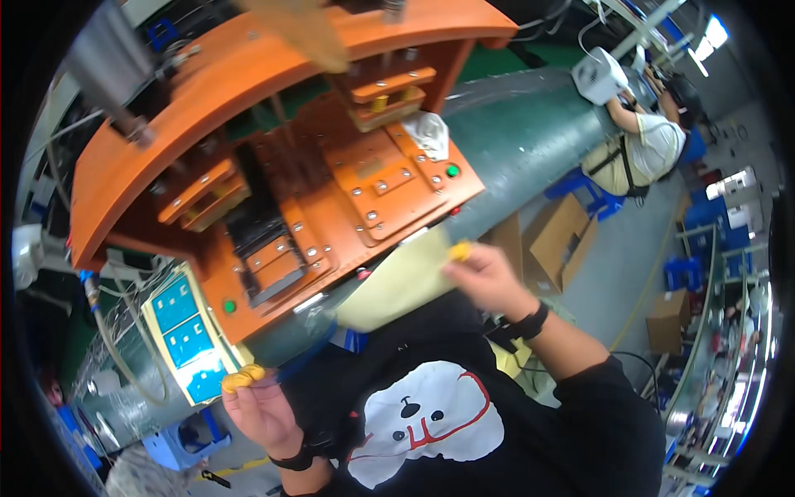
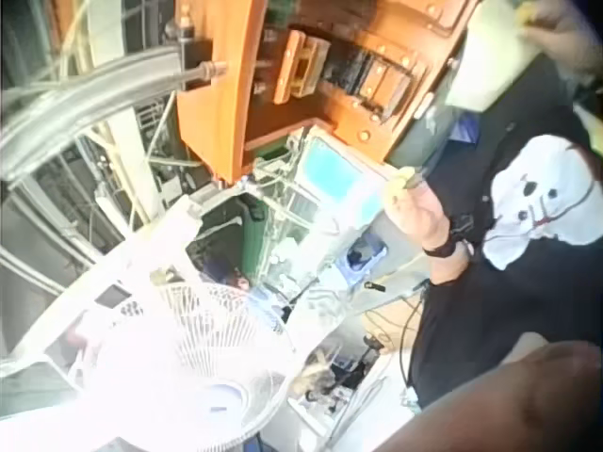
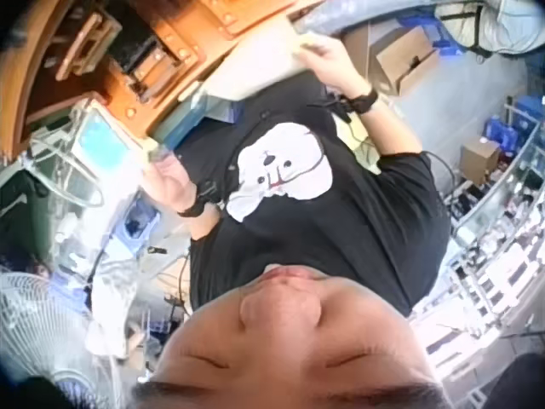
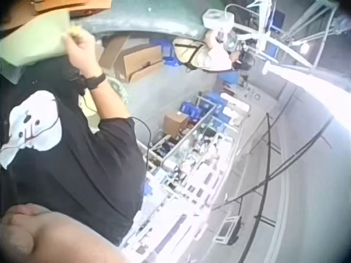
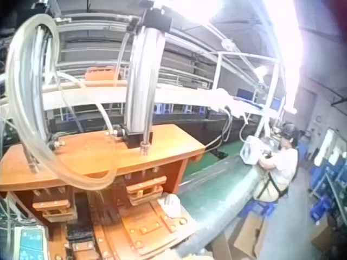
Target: The person operates an orange press machine by placing small blue rectangular items into the press, activating it with buttons, and removing the processed items. The person repeats this cycle multiple times, handling each item individually.
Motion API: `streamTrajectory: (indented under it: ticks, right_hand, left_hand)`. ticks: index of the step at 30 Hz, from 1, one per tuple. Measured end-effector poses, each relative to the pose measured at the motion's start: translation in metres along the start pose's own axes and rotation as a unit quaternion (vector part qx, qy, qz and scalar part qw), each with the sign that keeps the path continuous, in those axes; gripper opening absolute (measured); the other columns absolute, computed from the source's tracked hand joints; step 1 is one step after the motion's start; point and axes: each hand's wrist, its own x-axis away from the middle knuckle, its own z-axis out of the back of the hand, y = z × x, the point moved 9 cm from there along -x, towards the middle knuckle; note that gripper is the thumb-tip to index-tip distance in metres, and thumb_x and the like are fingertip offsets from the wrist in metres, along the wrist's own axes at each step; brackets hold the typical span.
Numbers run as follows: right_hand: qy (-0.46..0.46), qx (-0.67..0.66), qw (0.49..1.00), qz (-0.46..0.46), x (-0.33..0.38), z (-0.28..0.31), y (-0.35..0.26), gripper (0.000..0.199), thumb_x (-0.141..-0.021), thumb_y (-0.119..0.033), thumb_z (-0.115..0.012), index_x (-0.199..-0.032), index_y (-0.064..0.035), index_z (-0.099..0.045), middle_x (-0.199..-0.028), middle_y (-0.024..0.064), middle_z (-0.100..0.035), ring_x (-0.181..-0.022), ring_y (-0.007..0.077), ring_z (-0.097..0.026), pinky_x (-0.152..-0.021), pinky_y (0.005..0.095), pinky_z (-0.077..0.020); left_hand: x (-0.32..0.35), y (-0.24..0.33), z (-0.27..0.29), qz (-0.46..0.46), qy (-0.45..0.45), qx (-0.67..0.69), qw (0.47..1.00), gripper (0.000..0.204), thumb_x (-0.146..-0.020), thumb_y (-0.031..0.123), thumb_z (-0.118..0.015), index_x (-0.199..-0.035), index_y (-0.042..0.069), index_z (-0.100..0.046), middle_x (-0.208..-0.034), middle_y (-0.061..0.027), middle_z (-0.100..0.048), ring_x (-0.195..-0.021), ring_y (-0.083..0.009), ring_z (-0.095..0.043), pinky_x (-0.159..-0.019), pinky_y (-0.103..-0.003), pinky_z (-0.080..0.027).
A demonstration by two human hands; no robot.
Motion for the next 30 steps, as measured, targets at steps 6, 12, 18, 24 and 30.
streamTrajectory:
  ticks: [6,12,18,24,30]
  right_hand:
    - [0.444,0.021,0.879,-0.172,0.172,0.215,0.151,0.014,-0.102,-0.015,-0.064,-0.104,-0.0028,-0.070,-0.090,-0.0016,-0.069,-0.075,0.0078,-0.059,-0.065,0.0263,-0.0486]
    - [0.043,0.617,0.594,-0.514,0.502,0.255,0.368,0.032,-0.098,-0.027,-0.057,-0.107,-0.0001,-0.073,-0.111,0.0180,-0.073,-0.096,0.0354,-0.072,-0.086,0.0454,-0.0579]
    - [0.483,0.235,0.705,-0.462,0.470,0.249,0.383,0.039,-0.092,-0.031,-0.076,-0.112,0.0008,-0.064,-0.098,0.0147,-0.071,-0.089,0.0273,-0.069,-0.079,0.0424,-0.0567]
    - [0.262,0.075,0.961,-0.050,0.084,0.109,0.113,0.020,-0.100,-0.011,-0.068,-0.118,-0.0007,-0.069,-0.093,0.0019,-0.068,-0.080,0.0072,-0.062,-0.073,0.0253,-0.0513]
    - [-0.039,0.307,0.849,0.428,-0.033,-0.112,-0.151,0.055,-0.080,-0.020,-0.084,-0.130,-0.0072,-0.068,-0.118,0.0134,-0.067,-0.114,0.0364,-0.063,-0.093,0.0452,-0.0512]
  left_hand:
    - [0.000,-0.066,-0.039,0.160,-0.095,-0.006,0.983,0.029,-0.096,0.016,-0.075,-0.116,-0.002,-0.065,-0.110,-0.0128,-0.072,-0.100,-0.0232,-0.069,-0.095,-0.038,-0.054]
    - [-0.003,-0.088,-0.057,0.182,-0.151,-0.043,0.971,0.032,-0.100,0.018,-0.071,-0.123,-0.001,-0.061,-0.117,-0.0124,-0.071,-0.104,-0.0215,-0.069,-0.095,-0.034,-0.053]
    - [-0.005,-0.081,-0.035,0.154,-0.098,-0.210,0.960,0.020,-0.102,0.008,-0.066,-0.120,-0.001,-0.065,-0.112,-0.0083,-0.072,-0.098,-0.0150,-0.068,-0.090,-0.031,-0.054]
    - [-0.004,-0.079,-0.009,0.145,-0.047,-0.307,0.940,0.017,-0.102,0.002,-0.065,-0.119,-0.002,-0.067,-0.112,-0.0064,-0.072,-0.098,-0.0104,-0.066,-0.090,-0.026,-0.052]
    - [0.003,-0.059,-0.022,0.151,-0.066,-0.315,0.935,0.020,-0.102,0.004,-0.066,-0.121,-0.003,-0.067,-0.113,-0.0074,-0.073,-0.102,-0.0114,-0.069,-0.091,-0.027,-0.054]
